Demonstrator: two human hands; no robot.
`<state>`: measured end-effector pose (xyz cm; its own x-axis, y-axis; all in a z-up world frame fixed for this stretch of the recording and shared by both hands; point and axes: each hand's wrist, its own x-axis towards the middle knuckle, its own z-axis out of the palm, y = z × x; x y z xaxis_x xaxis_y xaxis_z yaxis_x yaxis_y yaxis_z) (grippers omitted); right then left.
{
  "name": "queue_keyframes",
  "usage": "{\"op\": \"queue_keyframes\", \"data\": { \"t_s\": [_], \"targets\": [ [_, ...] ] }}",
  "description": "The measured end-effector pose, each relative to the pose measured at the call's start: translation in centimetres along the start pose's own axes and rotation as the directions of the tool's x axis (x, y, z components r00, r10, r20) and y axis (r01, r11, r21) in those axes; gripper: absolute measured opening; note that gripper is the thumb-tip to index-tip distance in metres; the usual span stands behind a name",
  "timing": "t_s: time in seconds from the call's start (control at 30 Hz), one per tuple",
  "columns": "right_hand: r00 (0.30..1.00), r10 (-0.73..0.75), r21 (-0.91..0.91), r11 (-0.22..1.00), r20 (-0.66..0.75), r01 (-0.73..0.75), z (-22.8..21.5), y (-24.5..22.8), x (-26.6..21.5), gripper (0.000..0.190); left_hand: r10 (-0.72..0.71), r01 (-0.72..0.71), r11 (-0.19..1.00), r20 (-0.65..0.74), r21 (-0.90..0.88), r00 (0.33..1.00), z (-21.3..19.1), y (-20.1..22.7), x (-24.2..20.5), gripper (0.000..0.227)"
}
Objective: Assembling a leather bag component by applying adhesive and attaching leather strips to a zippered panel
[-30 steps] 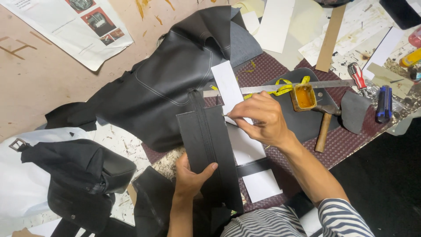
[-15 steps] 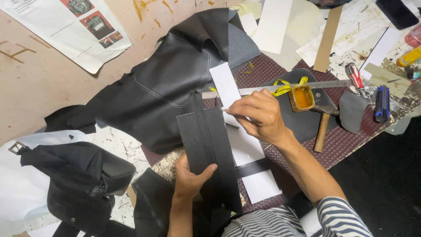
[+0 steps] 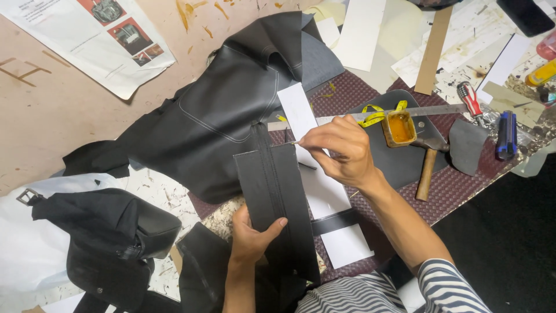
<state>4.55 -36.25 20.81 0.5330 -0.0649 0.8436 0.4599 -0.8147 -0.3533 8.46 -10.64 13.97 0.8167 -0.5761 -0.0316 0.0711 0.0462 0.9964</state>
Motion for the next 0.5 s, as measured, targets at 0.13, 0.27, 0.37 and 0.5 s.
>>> {"op": "queue_keyframes", "data": {
  "t_s": [0.13, 0.27, 0.37, 0.5],
  "targets": [
    [0.998, -0.029, 0.054, 0.998, 0.051, 0.027, -0.2, -0.6, -0.2, 0.014, 0.022, -0.023, 1.0, -0.012, -0.014, 1.0, 0.1, 0.7, 0.0, 0.038],
    [1.0, 0.019, 0.053, 0.998, 0.006, -0.019, 0.0, -0.6, -0.3, 0.013, 0.025, -0.025, 0.999, 0.003, -0.031, 1.0, 0.0, 0.6, 0.0, 0.04],
    [1.0, 0.015, 0.021, 1.0, -0.015, -0.014, 0.3, 0.0, -0.3, 0.012, 0.045, -0.045, 0.999, 0.011, -0.025, 0.999, -0.1, 0.2, 0.0, 0.04],
    [0.998, -0.037, 0.032, 0.999, 0.045, 0.036, 0.3, 0.0, -1.2, 0.011, 0.03, -0.03, 0.999, -0.022, -0.017, 0.999, -0.3, -0.1, 0.0, 0.04]
  ]
}}
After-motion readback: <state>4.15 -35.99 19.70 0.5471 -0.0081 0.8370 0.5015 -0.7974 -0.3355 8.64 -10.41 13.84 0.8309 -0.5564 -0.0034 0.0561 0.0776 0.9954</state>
